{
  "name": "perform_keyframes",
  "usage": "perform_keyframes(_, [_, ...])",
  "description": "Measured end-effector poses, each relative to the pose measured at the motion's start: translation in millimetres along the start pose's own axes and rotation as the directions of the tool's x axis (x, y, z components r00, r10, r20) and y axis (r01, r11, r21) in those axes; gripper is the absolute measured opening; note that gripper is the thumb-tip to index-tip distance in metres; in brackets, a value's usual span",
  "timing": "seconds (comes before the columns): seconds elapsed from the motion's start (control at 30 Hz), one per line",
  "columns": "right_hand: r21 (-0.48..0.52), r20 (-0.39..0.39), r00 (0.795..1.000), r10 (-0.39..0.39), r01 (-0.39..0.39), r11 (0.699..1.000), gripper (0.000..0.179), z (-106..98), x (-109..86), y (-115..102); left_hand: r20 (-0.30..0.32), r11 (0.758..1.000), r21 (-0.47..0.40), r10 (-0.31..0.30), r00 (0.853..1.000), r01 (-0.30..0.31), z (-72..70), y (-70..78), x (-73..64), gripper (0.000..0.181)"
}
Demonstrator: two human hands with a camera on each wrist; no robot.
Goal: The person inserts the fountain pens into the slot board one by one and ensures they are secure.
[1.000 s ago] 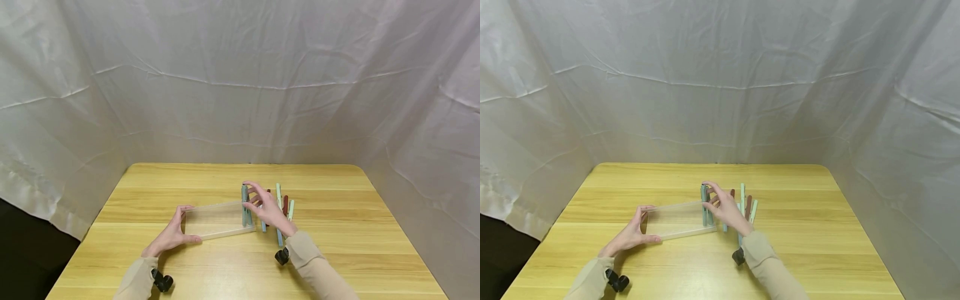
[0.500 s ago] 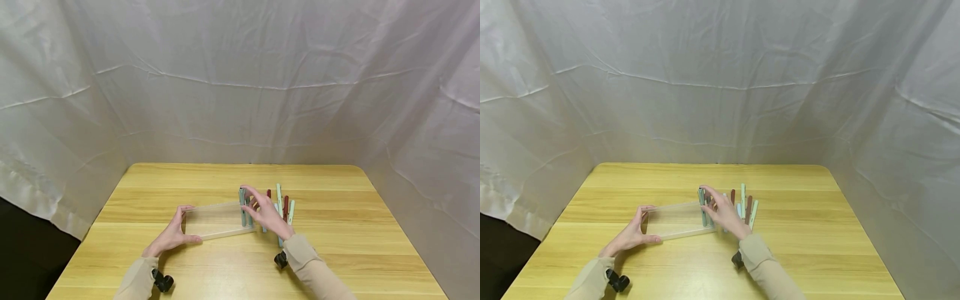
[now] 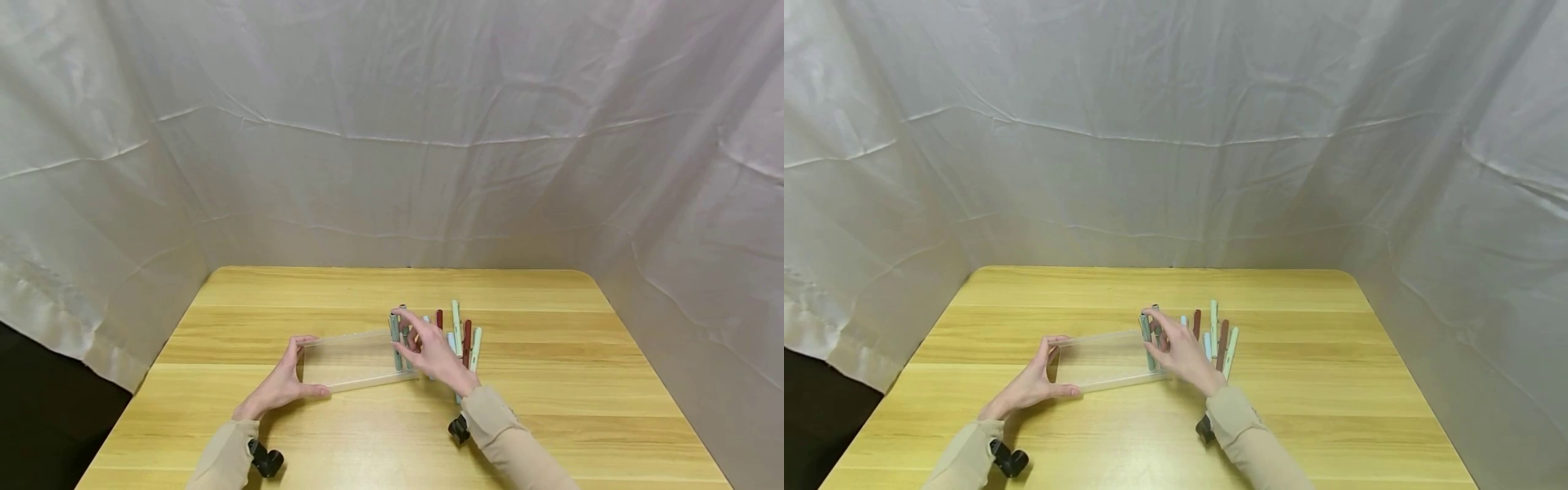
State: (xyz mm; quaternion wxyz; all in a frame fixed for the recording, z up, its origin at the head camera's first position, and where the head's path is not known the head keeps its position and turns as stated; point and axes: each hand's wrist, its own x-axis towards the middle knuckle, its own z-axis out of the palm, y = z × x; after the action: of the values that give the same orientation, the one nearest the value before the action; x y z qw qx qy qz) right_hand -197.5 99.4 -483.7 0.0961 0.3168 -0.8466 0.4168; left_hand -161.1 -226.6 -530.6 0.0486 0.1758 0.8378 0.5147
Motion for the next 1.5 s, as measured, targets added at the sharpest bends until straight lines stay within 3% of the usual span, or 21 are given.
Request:
perform_keyframes(0.23, [0.002, -0.028, 0.999, -0.024, 0.024, 1.0, 0.063, 0.9, 2.2, 1.6, 0.004, 1.0, 0.004, 0.001, 1.0, -0.001, -0.7, 0.1, 0.1, 0.1])
perform_keyframes(0.67, [-0.155, -0.064, 0.998, -0.007, -0.003, 0.988, 0.059, -2.1, 10.1, 2.1, -0.004, 1.0, 0.001, 0.009, 1.0, -0.009, 0.0, 0.7, 0.8, 0.099])
perform_keyframes(1.0, [-0.141, -0.05, 0.997, 0.059, -0.065, 0.988, 0.059, -1.9, 12.8, 1.7, -0.005, 1.0, -0.007, 0.001, 1.0, -0.001, -0.2, 1.4, 0.1, 0.098])
perform_keyframes(1.5, [-0.106, -0.047, 0.995, 0.089, -0.093, 0.99, 0.061, -0.4, 11.9, 3.2, -0.009, 1.0, 0.013, 0.011, 1.0, -0.011, 0.1, 0.7, 0.2, 0.098])
